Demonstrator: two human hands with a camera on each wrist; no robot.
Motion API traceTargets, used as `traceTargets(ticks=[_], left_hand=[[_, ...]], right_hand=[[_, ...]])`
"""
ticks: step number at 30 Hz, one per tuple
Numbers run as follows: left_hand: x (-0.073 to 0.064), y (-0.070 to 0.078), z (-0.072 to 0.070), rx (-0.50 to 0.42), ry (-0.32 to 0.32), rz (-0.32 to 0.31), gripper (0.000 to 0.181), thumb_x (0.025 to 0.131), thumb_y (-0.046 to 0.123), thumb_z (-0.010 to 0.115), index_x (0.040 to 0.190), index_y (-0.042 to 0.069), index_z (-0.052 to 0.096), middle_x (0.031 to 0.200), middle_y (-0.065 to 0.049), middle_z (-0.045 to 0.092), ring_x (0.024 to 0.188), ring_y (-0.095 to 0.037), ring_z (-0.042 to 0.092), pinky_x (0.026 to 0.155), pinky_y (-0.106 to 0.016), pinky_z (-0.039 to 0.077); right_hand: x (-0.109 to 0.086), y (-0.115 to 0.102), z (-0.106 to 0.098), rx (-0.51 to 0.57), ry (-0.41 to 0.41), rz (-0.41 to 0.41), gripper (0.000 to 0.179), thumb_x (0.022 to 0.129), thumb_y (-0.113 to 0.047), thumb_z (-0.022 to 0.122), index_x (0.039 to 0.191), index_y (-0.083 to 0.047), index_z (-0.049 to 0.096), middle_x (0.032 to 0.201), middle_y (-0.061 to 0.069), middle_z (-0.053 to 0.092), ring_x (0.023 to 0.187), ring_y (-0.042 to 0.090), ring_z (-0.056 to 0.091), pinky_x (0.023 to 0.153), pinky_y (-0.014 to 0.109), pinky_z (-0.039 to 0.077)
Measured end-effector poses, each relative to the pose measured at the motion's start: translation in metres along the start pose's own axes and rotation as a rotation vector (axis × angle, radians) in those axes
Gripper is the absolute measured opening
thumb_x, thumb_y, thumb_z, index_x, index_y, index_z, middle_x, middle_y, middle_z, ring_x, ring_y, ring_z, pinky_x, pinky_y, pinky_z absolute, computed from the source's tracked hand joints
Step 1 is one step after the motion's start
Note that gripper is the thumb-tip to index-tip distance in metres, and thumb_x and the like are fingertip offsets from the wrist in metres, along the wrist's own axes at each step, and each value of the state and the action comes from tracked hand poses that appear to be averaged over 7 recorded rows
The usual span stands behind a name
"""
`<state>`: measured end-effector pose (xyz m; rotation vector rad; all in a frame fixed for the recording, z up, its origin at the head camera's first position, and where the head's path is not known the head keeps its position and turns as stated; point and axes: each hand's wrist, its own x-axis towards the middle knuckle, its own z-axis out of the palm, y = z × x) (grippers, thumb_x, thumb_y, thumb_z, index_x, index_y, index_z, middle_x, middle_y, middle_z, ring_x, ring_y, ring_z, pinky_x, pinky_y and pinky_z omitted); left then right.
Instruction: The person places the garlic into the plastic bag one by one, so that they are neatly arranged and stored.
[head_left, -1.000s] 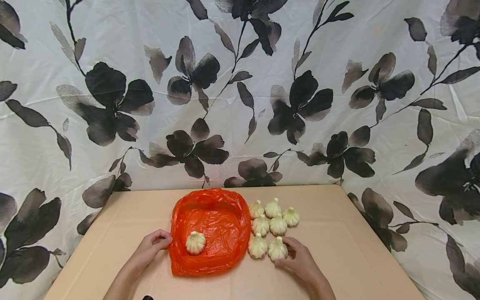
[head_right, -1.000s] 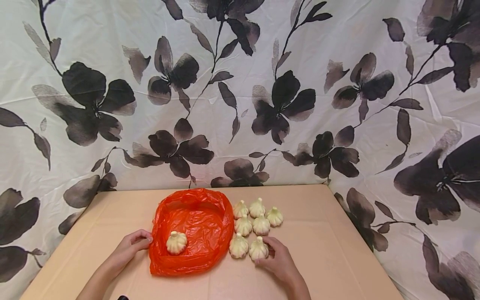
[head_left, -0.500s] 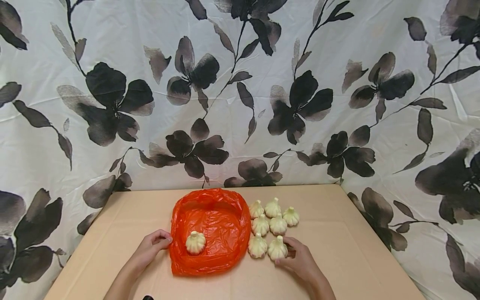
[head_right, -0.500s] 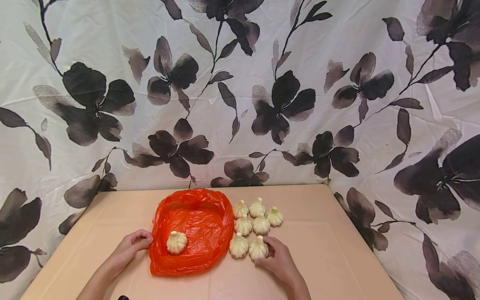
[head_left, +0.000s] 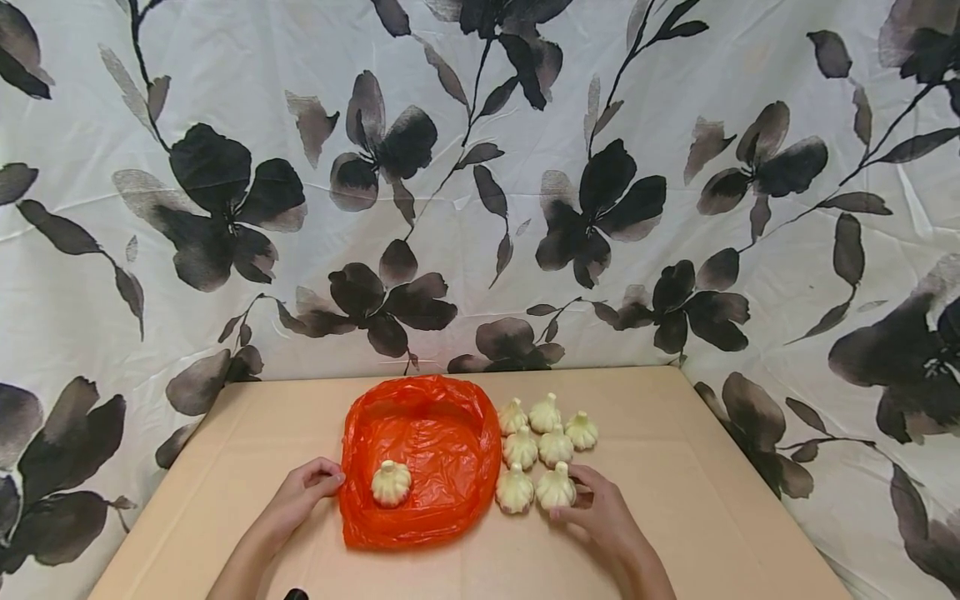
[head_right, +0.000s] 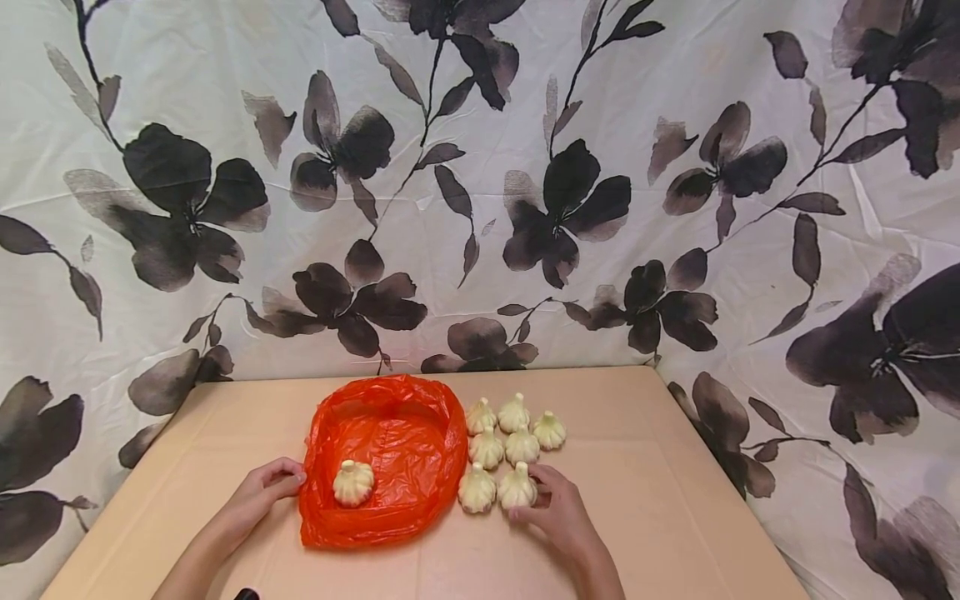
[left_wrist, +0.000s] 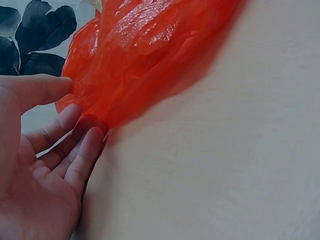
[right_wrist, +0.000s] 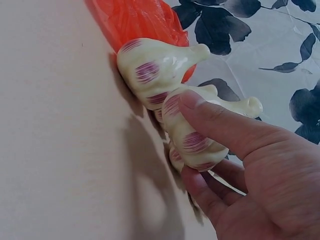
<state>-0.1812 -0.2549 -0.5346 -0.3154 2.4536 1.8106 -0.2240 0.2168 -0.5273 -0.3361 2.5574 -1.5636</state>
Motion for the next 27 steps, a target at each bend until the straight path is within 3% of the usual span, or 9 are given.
traceTargets(ticks=[10, 21, 27], left_hand=[[0.0, 0.002, 0.0, 0.018, 0.002, -0.005, 0.029, 0.094, 0.025, 0.062, 0.107, 0.0, 0.057, 0.1, -0.007, 0.064, 0.093, -0.011, 0.059, 0.082, -0.022, 0.051], [-0.002, 0.002, 0.001, 0.025, 0.002, -0.012, 0.03, 0.094, 0.027, 0.061, 0.107, 0.0, 0.057, 0.102, -0.007, 0.063, 0.094, -0.012, 0.058, 0.082, -0.022, 0.05], [-0.003, 0.002, 0.002, 0.03, 0.005, -0.015, 0.029, 0.094, 0.026, 0.061, 0.107, 0.0, 0.057, 0.101, -0.007, 0.063, 0.093, -0.012, 0.059, 0.082, -0.022, 0.05]], right_hand=[[0.002, -0.005, -0.001, 0.061, 0.039, -0.001, 0.072, 0.068, -0.019, 0.086, 0.133, -0.01, 0.056, 0.14, 0.017, 0.051, 0.099, 0.026, 0.068, 0.082, 0.029, 0.056], [0.005, -0.014, 0.001, 0.034, 0.096, -0.051, 0.067, 0.065, -0.016, 0.088, 0.127, -0.011, 0.061, 0.135, 0.011, 0.057, 0.106, 0.026, 0.063, 0.085, 0.03, 0.055], [0.01, -0.017, 0.0, 0.017, 0.108, -0.09, 0.069, 0.064, -0.018, 0.089, 0.126, -0.01, 0.061, 0.131, 0.011, 0.059, 0.111, 0.027, 0.061, 0.084, 0.024, 0.054]])
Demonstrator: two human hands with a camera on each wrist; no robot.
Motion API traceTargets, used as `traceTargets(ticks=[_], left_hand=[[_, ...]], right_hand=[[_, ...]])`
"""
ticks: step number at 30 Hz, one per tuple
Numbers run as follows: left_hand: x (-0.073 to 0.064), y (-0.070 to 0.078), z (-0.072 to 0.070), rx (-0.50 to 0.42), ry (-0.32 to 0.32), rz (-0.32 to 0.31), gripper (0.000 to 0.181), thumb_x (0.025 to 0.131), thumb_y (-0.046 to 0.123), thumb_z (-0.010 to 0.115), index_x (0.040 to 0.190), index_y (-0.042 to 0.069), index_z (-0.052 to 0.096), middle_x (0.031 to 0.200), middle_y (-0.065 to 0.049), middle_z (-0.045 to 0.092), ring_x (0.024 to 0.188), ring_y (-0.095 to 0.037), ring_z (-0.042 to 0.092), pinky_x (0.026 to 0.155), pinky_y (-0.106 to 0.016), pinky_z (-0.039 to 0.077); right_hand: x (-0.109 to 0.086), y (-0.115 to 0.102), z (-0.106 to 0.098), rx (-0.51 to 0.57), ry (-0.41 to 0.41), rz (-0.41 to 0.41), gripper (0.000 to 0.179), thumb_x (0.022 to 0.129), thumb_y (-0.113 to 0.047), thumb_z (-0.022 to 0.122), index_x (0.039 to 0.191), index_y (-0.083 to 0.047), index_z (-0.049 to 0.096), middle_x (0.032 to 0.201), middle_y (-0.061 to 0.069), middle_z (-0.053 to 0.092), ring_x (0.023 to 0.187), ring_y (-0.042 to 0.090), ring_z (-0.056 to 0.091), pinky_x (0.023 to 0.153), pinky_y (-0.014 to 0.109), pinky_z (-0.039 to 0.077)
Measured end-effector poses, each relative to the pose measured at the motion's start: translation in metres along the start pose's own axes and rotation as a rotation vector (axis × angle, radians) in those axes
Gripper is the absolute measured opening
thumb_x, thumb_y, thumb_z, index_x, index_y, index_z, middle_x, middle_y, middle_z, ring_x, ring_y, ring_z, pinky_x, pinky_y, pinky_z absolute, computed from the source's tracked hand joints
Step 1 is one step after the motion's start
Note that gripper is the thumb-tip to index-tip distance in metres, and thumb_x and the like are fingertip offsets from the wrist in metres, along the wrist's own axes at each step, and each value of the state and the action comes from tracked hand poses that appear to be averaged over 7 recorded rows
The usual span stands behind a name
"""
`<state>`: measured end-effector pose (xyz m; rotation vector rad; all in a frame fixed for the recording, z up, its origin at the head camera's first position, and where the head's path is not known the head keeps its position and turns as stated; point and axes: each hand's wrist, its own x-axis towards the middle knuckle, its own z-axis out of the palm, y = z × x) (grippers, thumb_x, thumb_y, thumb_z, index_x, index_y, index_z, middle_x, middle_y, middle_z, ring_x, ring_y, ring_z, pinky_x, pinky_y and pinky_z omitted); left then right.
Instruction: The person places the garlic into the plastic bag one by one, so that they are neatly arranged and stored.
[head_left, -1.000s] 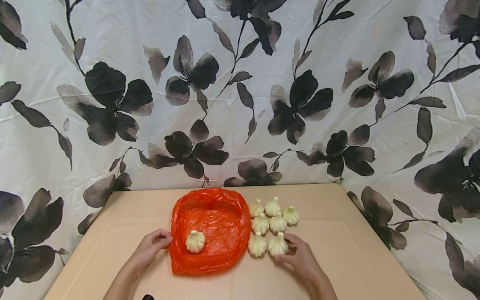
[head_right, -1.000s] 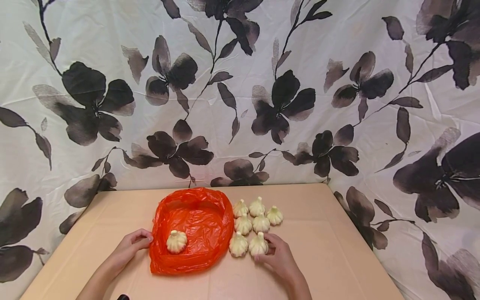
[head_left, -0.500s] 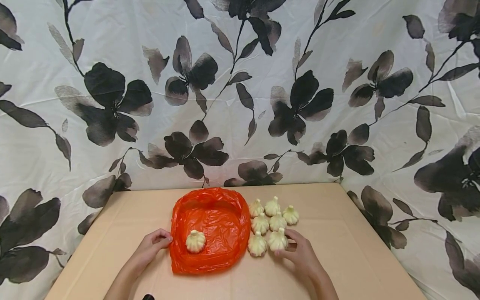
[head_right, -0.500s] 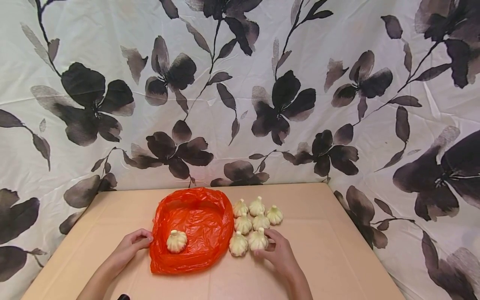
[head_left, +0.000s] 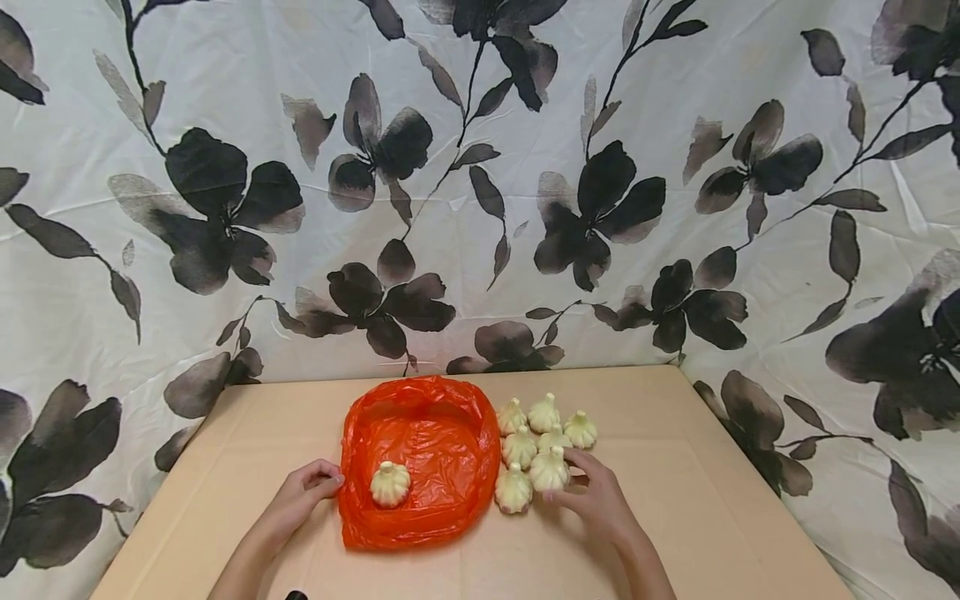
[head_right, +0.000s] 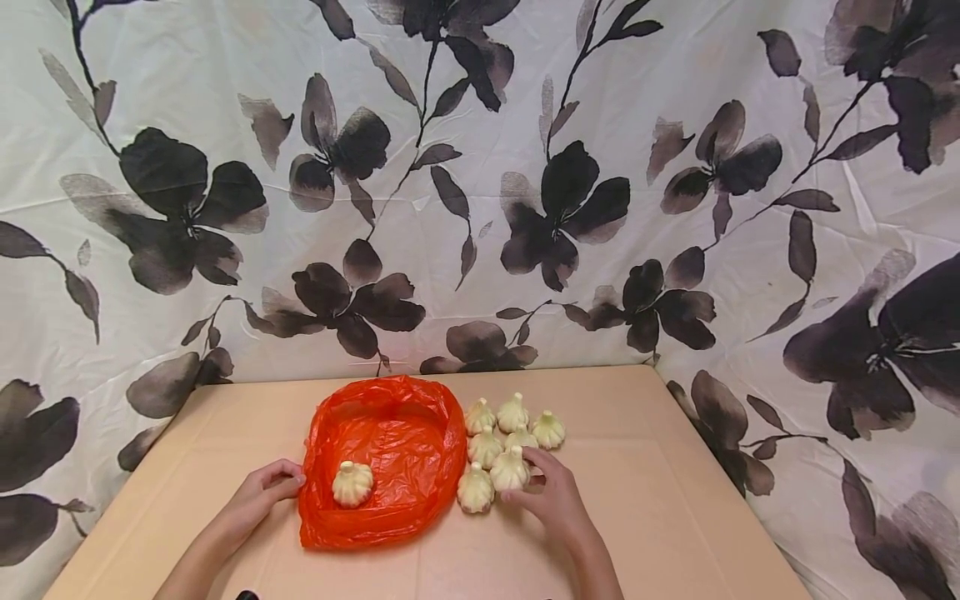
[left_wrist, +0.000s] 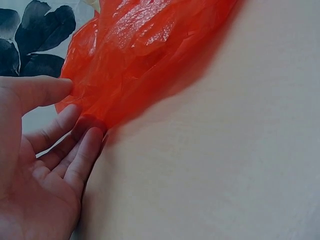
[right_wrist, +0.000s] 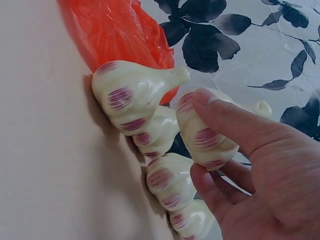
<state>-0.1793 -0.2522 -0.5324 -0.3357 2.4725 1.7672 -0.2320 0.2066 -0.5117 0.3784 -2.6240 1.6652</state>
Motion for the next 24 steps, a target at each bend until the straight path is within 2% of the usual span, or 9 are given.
traceTargets(ticks=[8, 14, 24], left_hand=[[0.0, 0.001, 0.0, 0.008, 0.001, -0.011, 0.03, 0.094, 0.027, 0.062, 0.108, 0.001, 0.057, 0.1, -0.006, 0.063, 0.094, -0.012, 0.057, 0.083, -0.022, 0.049], [0.0, 0.0, -0.001, 0.002, -0.004, -0.013, 0.031, 0.094, 0.028, 0.062, 0.109, 0.001, 0.057, 0.099, -0.006, 0.063, 0.093, -0.012, 0.057, 0.082, -0.023, 0.05], [0.0, -0.002, -0.002, -0.014, -0.02, 0.0, 0.033, 0.094, 0.029, 0.062, 0.109, 0.0, 0.057, 0.099, -0.006, 0.062, 0.093, -0.011, 0.057, 0.082, -0.022, 0.05]], right_hand=[[0.006, -0.008, 0.001, 0.01, 0.002, 0.055, 0.071, 0.066, -0.021, 0.088, 0.13, -0.011, 0.059, 0.128, 0.011, 0.061, 0.104, 0.025, 0.064, 0.082, 0.027, 0.055], [0.01, -0.015, 0.004, 0.005, 0.014, 0.01, 0.067, 0.066, -0.018, 0.088, 0.126, -0.01, 0.061, 0.124, 0.012, 0.062, 0.103, 0.027, 0.065, 0.086, 0.037, 0.055], [0.015, -0.018, 0.009, 0.023, -0.007, -0.023, 0.065, 0.067, -0.016, 0.088, 0.126, -0.011, 0.062, 0.126, 0.006, 0.062, 0.113, 0.025, 0.059, 0.085, 0.027, 0.055]])
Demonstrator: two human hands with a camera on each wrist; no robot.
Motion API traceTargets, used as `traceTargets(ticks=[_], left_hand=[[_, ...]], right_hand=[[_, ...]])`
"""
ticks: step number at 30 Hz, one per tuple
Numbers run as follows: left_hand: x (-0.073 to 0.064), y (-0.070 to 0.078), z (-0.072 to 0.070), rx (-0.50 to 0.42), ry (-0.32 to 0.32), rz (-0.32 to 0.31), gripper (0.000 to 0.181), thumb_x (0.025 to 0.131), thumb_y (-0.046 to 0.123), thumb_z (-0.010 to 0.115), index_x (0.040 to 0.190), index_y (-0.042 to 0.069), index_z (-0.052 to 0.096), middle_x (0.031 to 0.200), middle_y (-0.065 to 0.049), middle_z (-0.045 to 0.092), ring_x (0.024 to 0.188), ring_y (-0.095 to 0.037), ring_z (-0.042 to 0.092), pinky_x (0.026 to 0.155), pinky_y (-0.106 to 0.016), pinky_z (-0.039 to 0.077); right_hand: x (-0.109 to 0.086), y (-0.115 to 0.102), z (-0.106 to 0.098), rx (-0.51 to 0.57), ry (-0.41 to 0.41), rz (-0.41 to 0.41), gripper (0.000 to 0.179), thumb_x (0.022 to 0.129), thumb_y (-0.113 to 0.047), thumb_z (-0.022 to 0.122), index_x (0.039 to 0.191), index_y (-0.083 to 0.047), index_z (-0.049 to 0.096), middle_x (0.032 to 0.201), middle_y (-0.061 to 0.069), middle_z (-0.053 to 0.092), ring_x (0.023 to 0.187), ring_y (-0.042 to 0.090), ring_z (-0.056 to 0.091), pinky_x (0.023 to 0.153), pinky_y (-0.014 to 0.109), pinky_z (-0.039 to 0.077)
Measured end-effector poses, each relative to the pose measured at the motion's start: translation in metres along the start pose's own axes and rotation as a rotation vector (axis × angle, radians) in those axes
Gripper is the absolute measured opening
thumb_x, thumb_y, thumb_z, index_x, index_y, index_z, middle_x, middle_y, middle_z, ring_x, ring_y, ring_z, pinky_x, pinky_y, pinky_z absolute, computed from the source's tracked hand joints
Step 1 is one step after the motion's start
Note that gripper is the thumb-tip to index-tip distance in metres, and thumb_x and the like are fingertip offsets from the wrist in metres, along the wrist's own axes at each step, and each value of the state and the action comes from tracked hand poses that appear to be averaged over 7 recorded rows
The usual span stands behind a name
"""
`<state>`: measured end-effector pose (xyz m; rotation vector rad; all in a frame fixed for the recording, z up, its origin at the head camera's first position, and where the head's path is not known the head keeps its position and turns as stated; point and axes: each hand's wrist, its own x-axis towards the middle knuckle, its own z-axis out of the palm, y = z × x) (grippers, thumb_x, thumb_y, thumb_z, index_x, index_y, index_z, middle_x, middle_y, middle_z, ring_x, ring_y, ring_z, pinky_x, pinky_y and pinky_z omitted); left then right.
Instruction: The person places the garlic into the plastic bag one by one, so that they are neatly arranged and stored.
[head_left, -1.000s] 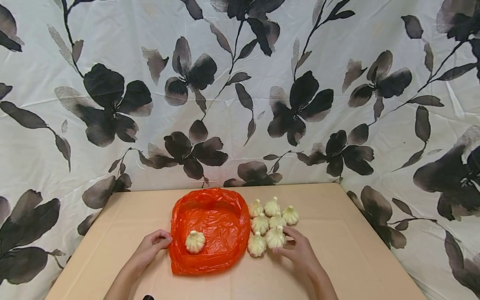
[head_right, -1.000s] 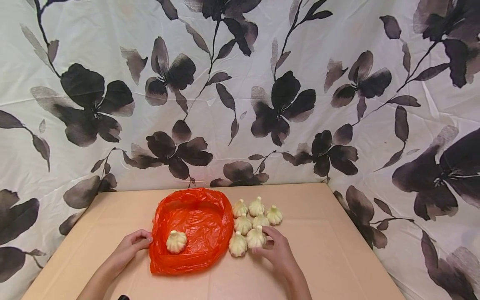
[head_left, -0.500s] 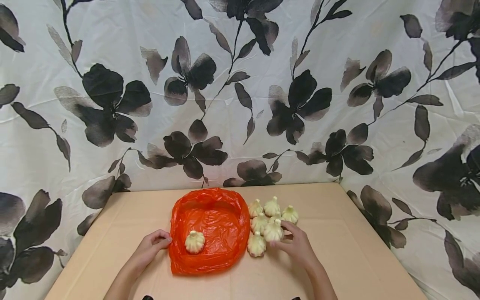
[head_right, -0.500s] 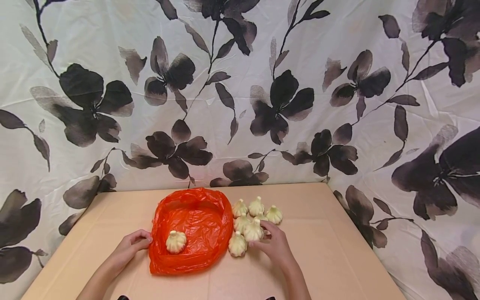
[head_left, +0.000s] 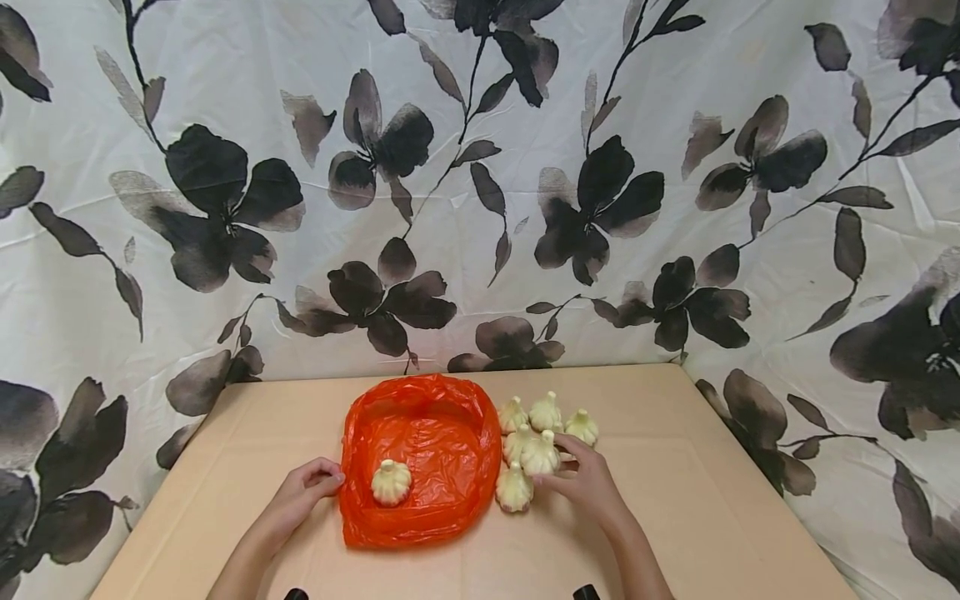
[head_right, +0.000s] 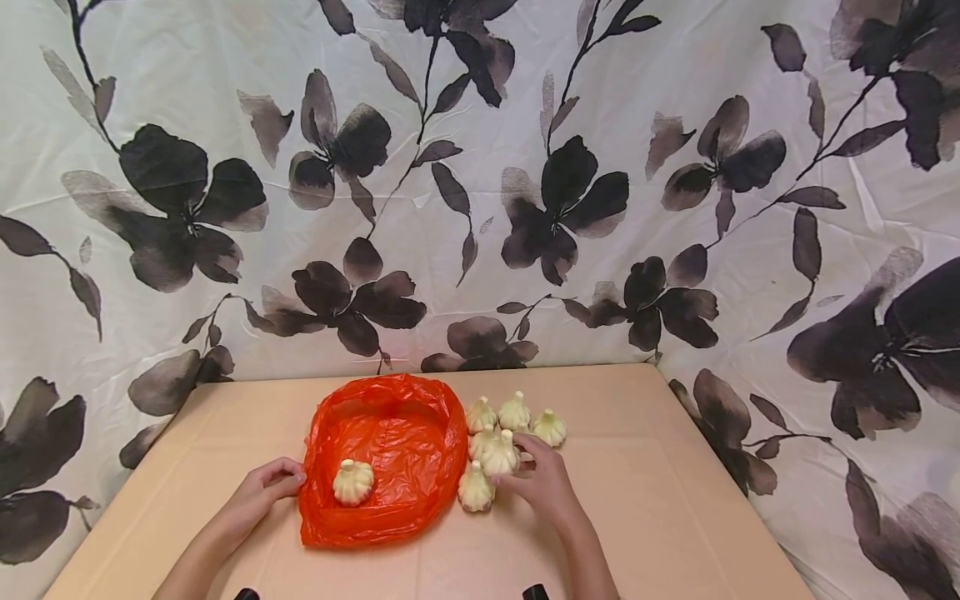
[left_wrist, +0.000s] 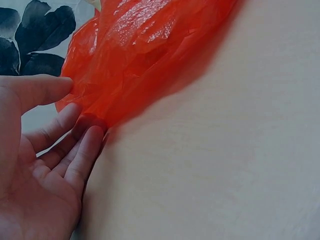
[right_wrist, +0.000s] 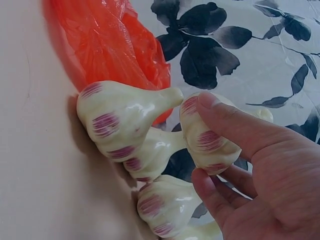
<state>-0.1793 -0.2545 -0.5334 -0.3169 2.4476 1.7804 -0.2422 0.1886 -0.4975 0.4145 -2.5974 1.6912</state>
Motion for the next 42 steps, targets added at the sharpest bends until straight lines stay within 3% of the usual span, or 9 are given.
traceTargets(ticks=[7, 13, 22, 27, 36, 42], left_hand=[[0.0, -0.001, 0.0, -0.002, -0.004, -0.001, 0.032, 0.094, 0.027, 0.061, 0.11, 0.0, 0.057, 0.099, -0.006, 0.062, 0.093, -0.011, 0.057, 0.083, -0.023, 0.05], [0.0, 0.0, 0.0, 0.012, 0.003, -0.02, 0.032, 0.095, 0.029, 0.061, 0.111, 0.001, 0.057, 0.1, -0.005, 0.062, 0.095, -0.013, 0.056, 0.084, -0.023, 0.049], [0.0, 0.0, 0.001, 0.004, 0.016, -0.002, 0.032, 0.094, 0.027, 0.062, 0.109, 0.0, 0.057, 0.097, -0.006, 0.062, 0.092, -0.013, 0.057, 0.082, -0.023, 0.05], [0.0, 0.0, 0.002, 0.01, 0.021, 0.0, 0.031, 0.094, 0.027, 0.062, 0.108, 0.0, 0.057, 0.097, -0.006, 0.062, 0.092, -0.013, 0.057, 0.082, -0.023, 0.05], [0.0, -0.001, 0.003, 0.016, 0.016, -0.021, 0.028, 0.095, 0.025, 0.059, 0.11, 0.002, 0.058, 0.098, -0.005, 0.061, 0.094, -0.014, 0.055, 0.083, -0.024, 0.048], [-0.002, 0.001, 0.004, 0.011, 0.025, -0.015, 0.028, 0.094, 0.024, 0.061, 0.109, 0.001, 0.058, 0.097, -0.005, 0.062, 0.093, -0.014, 0.056, 0.082, -0.024, 0.049]], right_hand=[[0.002, -0.004, 0.002, -0.007, -0.006, -0.05, 0.063, 0.067, -0.019, 0.088, 0.125, -0.011, 0.063, 0.125, 0.009, 0.063, 0.11, 0.027, 0.061, 0.086, 0.034, 0.055], [0.005, -0.007, 0.002, -0.032, 0.01, -0.091, 0.06, 0.067, -0.017, 0.088, 0.122, -0.012, 0.064, 0.12, 0.005, 0.065, 0.108, 0.019, 0.06, 0.085, 0.027, 0.054], [0.01, -0.01, 0.004, -0.017, -0.028, -0.09, 0.057, 0.07, -0.017, 0.086, 0.122, -0.012, 0.063, 0.121, 0.008, 0.064, 0.109, 0.026, 0.061, 0.088, 0.043, 0.054], [0.011, -0.012, 0.005, -0.023, -0.034, -0.071, 0.057, 0.07, -0.016, 0.086, 0.122, -0.015, 0.064, 0.122, 0.005, 0.063, 0.11, 0.024, 0.06, 0.088, 0.04, 0.055], [0.011, -0.022, 0.009, -0.001, -0.039, -0.049, 0.059, 0.07, -0.012, 0.086, 0.124, -0.01, 0.062, 0.127, 0.01, 0.061, 0.11, 0.027, 0.061, 0.087, 0.04, 0.055], [0.014, -0.02, 0.013, -0.015, -0.057, -0.071, 0.064, 0.069, -0.023, 0.087, 0.127, -0.013, 0.061, 0.129, 0.007, 0.06, 0.112, 0.026, 0.06, 0.089, 0.046, 0.054]])
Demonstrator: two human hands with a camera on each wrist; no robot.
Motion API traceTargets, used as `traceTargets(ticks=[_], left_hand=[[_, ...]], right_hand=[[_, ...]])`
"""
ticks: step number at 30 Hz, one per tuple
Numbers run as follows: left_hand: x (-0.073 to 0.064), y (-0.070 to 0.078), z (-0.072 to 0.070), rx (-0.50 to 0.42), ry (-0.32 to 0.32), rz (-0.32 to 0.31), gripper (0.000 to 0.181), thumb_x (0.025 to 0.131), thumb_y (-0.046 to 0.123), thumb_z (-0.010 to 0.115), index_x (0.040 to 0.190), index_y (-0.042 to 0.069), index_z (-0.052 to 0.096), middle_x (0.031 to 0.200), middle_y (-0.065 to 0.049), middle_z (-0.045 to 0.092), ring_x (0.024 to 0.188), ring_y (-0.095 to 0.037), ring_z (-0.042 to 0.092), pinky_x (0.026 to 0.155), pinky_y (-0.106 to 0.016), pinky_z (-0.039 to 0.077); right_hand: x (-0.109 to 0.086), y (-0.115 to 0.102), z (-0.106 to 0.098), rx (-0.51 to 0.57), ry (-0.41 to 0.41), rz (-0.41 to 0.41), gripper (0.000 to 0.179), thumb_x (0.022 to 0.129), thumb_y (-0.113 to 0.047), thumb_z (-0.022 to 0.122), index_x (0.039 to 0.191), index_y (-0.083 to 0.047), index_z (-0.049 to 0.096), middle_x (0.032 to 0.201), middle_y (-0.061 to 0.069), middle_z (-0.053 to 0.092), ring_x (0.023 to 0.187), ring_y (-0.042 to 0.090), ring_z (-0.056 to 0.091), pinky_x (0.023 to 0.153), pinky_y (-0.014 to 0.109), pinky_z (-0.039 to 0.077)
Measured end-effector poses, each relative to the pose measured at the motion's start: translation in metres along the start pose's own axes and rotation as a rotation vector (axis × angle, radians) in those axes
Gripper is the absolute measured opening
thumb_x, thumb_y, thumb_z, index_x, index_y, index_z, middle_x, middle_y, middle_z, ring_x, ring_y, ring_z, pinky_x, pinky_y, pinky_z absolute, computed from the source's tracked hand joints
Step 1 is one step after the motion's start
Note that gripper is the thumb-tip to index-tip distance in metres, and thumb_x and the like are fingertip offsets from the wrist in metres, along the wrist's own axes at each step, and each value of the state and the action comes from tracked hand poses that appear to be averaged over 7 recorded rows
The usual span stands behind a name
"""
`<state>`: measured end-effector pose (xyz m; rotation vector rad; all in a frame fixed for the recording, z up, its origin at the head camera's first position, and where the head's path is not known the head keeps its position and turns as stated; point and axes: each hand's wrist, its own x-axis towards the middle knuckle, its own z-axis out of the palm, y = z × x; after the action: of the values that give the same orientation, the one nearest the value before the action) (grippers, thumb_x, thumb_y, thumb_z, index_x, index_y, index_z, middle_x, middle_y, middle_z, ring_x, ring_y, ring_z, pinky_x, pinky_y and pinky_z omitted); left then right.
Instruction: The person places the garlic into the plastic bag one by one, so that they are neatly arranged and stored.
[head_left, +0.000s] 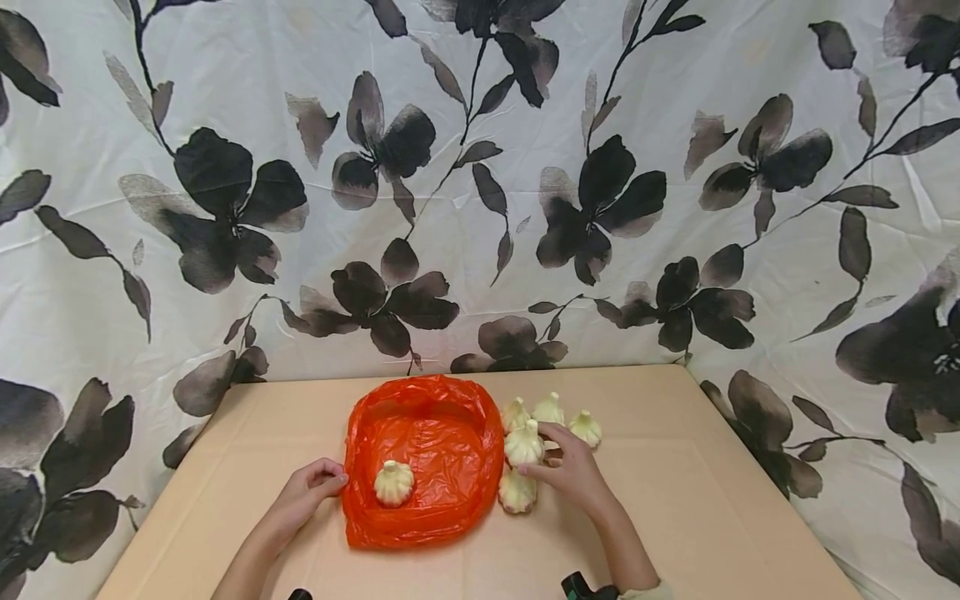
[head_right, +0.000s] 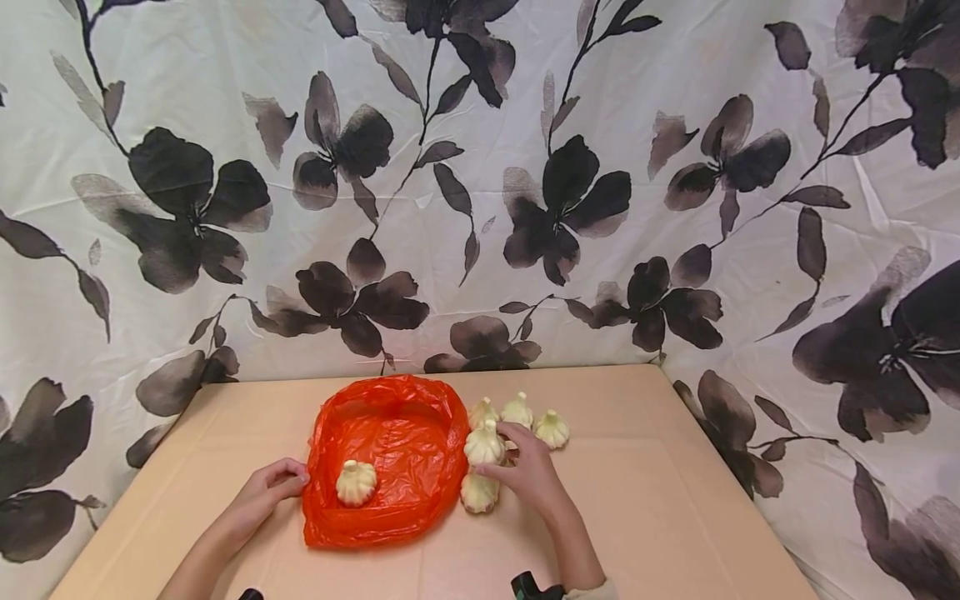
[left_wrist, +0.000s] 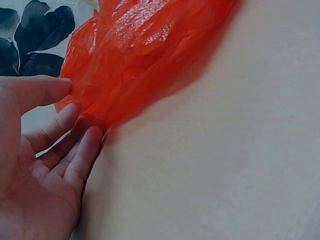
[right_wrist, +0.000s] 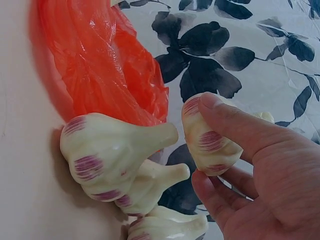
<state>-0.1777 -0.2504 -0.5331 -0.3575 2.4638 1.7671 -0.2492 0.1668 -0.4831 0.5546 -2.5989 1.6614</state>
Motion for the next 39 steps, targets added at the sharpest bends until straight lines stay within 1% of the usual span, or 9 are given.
traceTargets(ticks=[4, 8, 14, 20, 23, 27, 32, 35, 39], left_hand=[[-0.001, 0.0, 0.0, 0.004, 0.006, -0.003, 0.027, 0.094, 0.024, 0.061, 0.108, 0.001, 0.058, 0.097, -0.005, 0.061, 0.093, -0.014, 0.055, 0.082, -0.023, 0.049], [-0.001, 0.001, 0.001, 0.008, 0.013, -0.009, 0.027, 0.094, 0.024, 0.061, 0.108, 0.001, 0.058, 0.098, -0.006, 0.061, 0.093, -0.014, 0.056, 0.082, -0.023, 0.05], [-0.002, 0.001, 0.002, 0.008, 0.017, -0.008, 0.027, 0.095, 0.024, 0.061, 0.108, 0.001, 0.058, 0.098, -0.005, 0.062, 0.094, -0.014, 0.057, 0.082, -0.022, 0.05], [-0.002, 0.0, 0.003, 0.003, 0.02, -0.009, 0.026, 0.094, 0.023, 0.061, 0.108, 0.001, 0.058, 0.097, -0.006, 0.061, 0.092, -0.014, 0.056, 0.081, -0.022, 0.05], [-0.002, 0.0, 0.003, 0.007, 0.024, -0.015, 0.026, 0.094, 0.023, 0.061, 0.108, 0.002, 0.058, 0.098, -0.005, 0.061, 0.093, -0.014, 0.055, 0.081, -0.022, 0.049], [-0.003, 0.0, 0.003, 0.002, 0.026, -0.021, 0.025, 0.094, 0.023, 0.061, 0.107, 0.002, 0.058, 0.098, -0.005, 0.06, 0.093, -0.014, 0.055, 0.08, -0.022, 0.049], [-0.005, 0.001, 0.002, -0.01, 0.025, -0.009, 0.024, 0.094, 0.021, 0.061, 0.107, 0.0, 0.058, 0.097, -0.006, 0.06, 0.091, -0.014, 0.055, 0.079, -0.022, 0.05], [-0.005, 0.001, 0.002, -0.007, 0.02, -0.002, 0.025, 0.094, 0.021, 0.061, 0.107, 0.0, 0.058, 0.097, -0.006, 0.06, 0.091, -0.013, 0.055, 0.079, -0.021, 0.05], [-0.005, 0.001, 0.002, -0.005, 0.015, 0.001, 0.026, 0.094, 0.022, 0.061, 0.108, 0.0, 0.058, 0.097, -0.006, 0.06, 0.091, -0.013, 0.055, 0.079, -0.021, 0.05]], right_hand=[[0.001, -0.005, 0.003, 0.001, -0.021, 0.009, 0.066, 0.069, -0.028, 0.087, 0.128, -0.015, 0.06, 0.131, 0.005, 0.059, 0.114, 0.025, 0.059, 0.09, 0.044, 0.054], [0.004, -0.01, 0.005, -0.007, -0.029, -0.009, 0.065, 0.07, -0.027, 0.086, 0.128, -0.016, 0.06, 0.131, 0.004, 0.059, 0.113, 0.024, 0.059, 0.089, 0.04, 0.055], [0.007, -0.017, 0.008, 0.006, -0.041, -0.056, 0.065, 0.07, -0.025, 0.086, 0.128, -0.012, 0.06, 0.131, 0.007, 0.059, 0.112, 0.026, 0.059, 0.088, 0.043, 0.055], [0.012, -0.02, 0.013, -0.023, -0.043, -0.064, 0.061, 0.071, -0.026, 0.086, 0.126, -0.017, 0.062, 0.127, 0.001, 0.061, 0.112, 0.02, 0.059, 0.088, 0.034, 0.055], [0.014, -0.023, 0.016, -0.013, -0.052, -0.071, 0.06, 0.072, -0.027, 0.085, 0.126, -0.016, 0.062, 0.126, 0.001, 0.061, 0.112, 0.021, 0.059, 0.089, 0.036, 0.055], [0.016, -0.027, 0.02, -0.003, -0.069, -0.08, 0.061, 0.072, -0.029, 0.085, 0.127, -0.014, 0.061, 0.127, 0.004, 0.061, 0.113, 0.023, 0.058, 0.09, 0.042, 0.054], [0.019, -0.029, 0.025, -0.013, -0.081, -0.093, 0.061, 0.073, -0.032, 0.084, 0.127, -0.016, 0.061, 0.126, 0.004, 0.061, 0.112, 0.023, 0.059, 0.089, 0.039, 0.055], [0.021, -0.03, 0.028, 0.002, -0.091, -0.075, 0.061, 0.072, -0.032, 0.085, 0.127, -0.019, 0.061, 0.126, 0.002, 0.061, 0.111, 0.021, 0.059, 0.088, 0.037, 0.056], [0.023, -0.031, 0.031, 0.013, -0.112, -0.066, 0.063, 0.073, -0.033, 0.084, 0.129, -0.018, 0.06, 0.126, 0.001, 0.06, 0.109, 0.022, 0.06, 0.087, 0.038, 0.056]])
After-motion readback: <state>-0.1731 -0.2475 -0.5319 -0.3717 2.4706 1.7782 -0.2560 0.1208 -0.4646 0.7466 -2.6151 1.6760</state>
